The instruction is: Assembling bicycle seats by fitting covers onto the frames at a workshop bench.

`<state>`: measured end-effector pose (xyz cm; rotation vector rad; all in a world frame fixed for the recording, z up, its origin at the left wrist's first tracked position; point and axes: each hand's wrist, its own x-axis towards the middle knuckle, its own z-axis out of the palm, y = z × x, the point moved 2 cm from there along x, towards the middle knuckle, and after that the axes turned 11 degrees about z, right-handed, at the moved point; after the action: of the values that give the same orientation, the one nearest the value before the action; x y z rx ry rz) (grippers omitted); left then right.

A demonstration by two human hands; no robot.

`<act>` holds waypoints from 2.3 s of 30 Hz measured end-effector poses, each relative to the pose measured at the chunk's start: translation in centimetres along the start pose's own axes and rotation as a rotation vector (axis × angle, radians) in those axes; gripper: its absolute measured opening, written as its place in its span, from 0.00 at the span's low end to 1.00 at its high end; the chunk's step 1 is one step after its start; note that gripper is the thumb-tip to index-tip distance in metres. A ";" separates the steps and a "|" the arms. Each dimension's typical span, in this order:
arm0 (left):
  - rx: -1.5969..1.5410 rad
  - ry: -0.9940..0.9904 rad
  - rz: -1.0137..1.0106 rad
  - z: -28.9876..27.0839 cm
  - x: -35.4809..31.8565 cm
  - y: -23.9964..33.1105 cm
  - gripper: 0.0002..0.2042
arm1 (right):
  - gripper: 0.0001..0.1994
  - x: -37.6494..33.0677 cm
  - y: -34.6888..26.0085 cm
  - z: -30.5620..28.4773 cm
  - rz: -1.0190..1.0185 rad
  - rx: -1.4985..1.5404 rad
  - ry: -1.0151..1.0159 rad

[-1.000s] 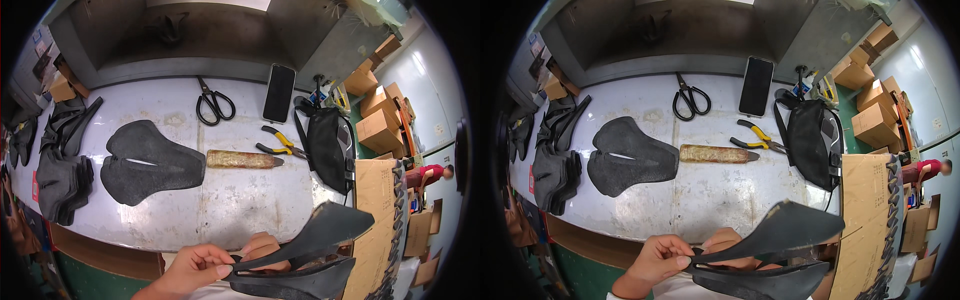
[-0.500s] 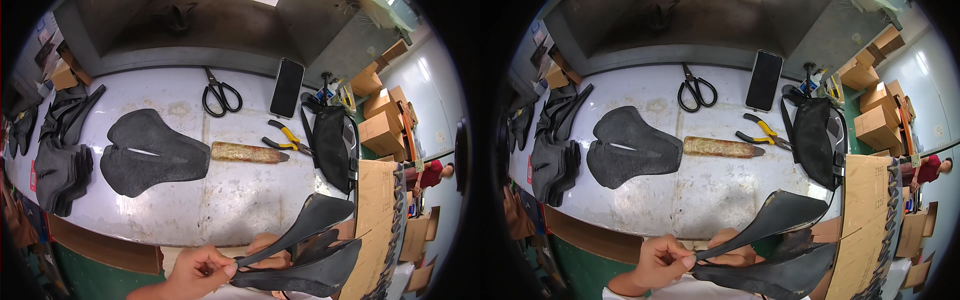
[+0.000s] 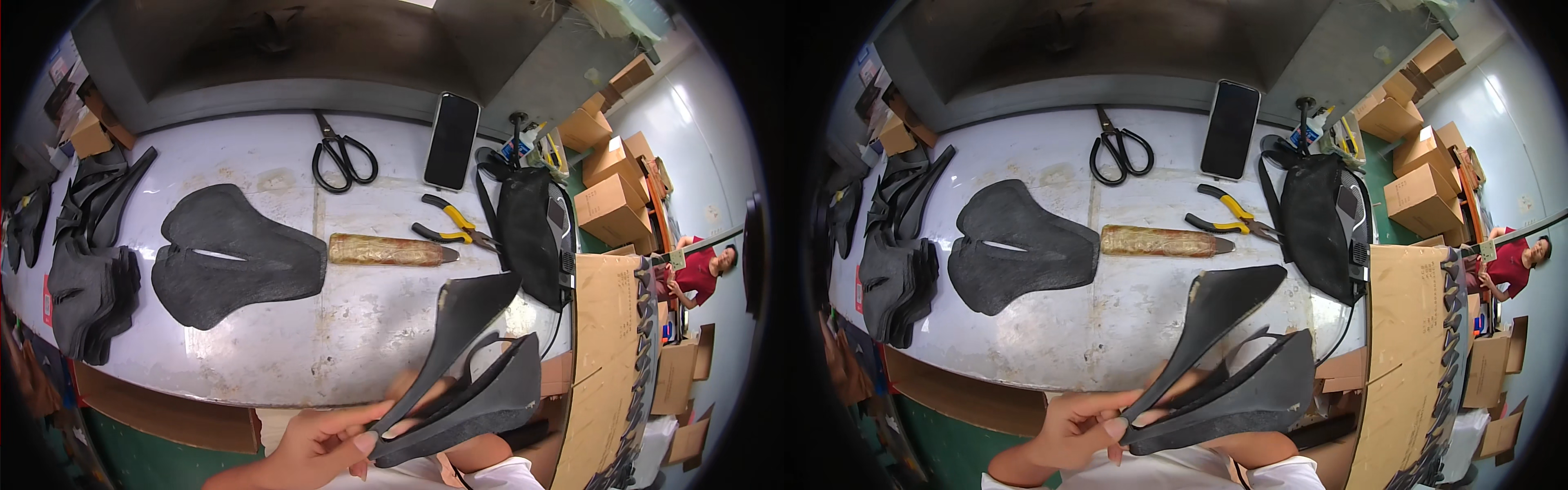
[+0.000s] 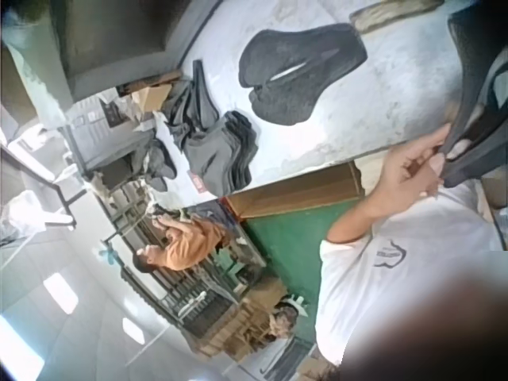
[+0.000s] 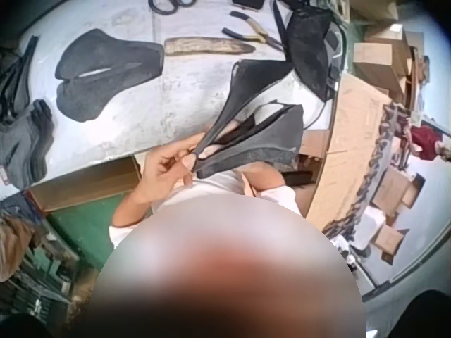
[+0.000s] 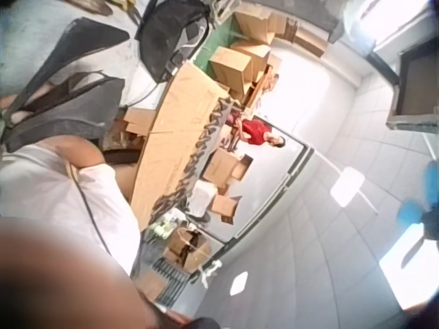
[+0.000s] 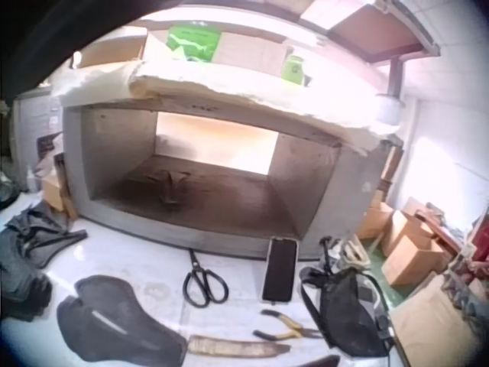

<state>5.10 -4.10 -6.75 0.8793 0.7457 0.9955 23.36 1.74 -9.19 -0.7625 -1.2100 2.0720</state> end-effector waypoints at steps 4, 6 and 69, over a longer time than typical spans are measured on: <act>-0.182 0.121 -0.177 -0.7 -0.1 0.0 0.18 | 0.11 -1.6 0.1 -1.4 0.073 0.012 0.199; -0.312 0.181 -0.222 -0.8 -0.2 -0.7 0.18 | 0.11 -2.3 -0.6 -1.5 0.148 -0.080 0.287; -0.157 0.289 0.240 -0.3 2.4 0.1 0.31 | 0.25 -2.0 3.7 0.8 -0.108 -0.181 0.314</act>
<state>5.65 -1.74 -7.13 0.7060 0.8042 1.3958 23.22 -1.61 -11.84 -1.0384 -1.2392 1.6958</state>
